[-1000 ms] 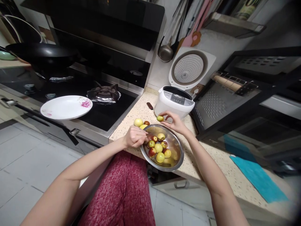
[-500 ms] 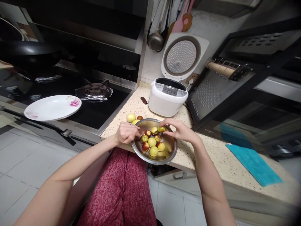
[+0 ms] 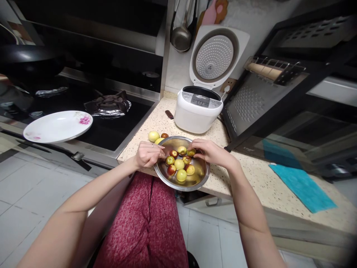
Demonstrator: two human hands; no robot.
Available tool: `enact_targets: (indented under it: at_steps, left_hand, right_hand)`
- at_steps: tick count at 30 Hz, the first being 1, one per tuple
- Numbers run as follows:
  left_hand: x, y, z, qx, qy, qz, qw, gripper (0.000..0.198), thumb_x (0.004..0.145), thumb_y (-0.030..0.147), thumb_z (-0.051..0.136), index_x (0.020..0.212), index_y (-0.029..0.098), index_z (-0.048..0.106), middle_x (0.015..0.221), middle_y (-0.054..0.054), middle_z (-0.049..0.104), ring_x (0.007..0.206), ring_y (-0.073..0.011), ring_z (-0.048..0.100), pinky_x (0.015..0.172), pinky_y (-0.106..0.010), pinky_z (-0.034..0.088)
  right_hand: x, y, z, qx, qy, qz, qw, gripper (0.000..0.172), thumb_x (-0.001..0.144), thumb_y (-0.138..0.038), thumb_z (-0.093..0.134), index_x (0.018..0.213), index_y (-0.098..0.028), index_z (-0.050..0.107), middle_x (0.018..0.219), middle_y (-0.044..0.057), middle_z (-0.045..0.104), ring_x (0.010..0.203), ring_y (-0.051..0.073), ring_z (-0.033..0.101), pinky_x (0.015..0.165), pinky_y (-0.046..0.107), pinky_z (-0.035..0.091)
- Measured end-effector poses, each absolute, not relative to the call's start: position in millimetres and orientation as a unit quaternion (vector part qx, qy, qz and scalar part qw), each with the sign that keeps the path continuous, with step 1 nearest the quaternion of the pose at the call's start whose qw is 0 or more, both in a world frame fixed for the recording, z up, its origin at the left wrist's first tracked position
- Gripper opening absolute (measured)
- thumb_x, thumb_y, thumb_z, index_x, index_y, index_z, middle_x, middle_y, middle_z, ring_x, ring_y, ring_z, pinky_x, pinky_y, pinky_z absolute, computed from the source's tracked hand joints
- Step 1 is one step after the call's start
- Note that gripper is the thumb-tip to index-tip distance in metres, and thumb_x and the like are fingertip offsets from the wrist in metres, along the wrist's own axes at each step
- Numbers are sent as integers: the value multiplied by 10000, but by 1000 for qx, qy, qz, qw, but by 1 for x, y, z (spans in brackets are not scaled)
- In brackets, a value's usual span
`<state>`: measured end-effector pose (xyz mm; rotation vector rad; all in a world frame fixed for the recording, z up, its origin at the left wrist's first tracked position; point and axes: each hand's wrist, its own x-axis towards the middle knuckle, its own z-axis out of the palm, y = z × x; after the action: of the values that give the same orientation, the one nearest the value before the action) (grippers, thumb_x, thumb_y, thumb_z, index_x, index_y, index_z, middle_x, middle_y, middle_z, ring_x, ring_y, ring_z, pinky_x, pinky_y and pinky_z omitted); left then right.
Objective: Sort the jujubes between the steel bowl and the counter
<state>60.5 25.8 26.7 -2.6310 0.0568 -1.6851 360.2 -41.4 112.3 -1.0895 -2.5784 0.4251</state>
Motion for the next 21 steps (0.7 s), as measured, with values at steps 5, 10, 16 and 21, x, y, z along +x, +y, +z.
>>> enact_targets:
  at_steps: [5,10,16,21]
  left_hand:
    - [61,24,30,-837,19,-547,16,395,1054,164,382,880,180,737,763,11,799,750,-106,791,859,-231,679]
    - [60,23,30,-844,10,-535,9,415,1061,173,365,881,170,740,785,-14,804,762,-123,793,870,-259,685]
    - [58,22,29,-850,7,-526,3,424,1069,190,351,910,185,744,808,-10,807,765,-122,791,890,-264,683]
    - [59,22,30,-849,7,-529,9,432,1066,189,353,899,177,752,806,-4,808,769,-112,794,888,-255,683]
  right_hand:
    - [351,-41,106,-371,-903,167,136,231,908,-51,659,1070,-205,718,1052,66,720,983,221,677,888,363,537]
    - [344,-41,103,-370,-901,182,132,247,894,-62,693,1082,-219,727,1045,55,725,963,216,683,864,353,540]
    - [346,-40,102,-369,-899,193,139,211,924,-124,703,1108,-227,725,1057,53,735,962,214,689,871,354,540]
    - [349,-39,105,-356,-899,203,153,157,965,-181,678,1110,-219,726,1060,63,745,975,218,698,894,358,547]
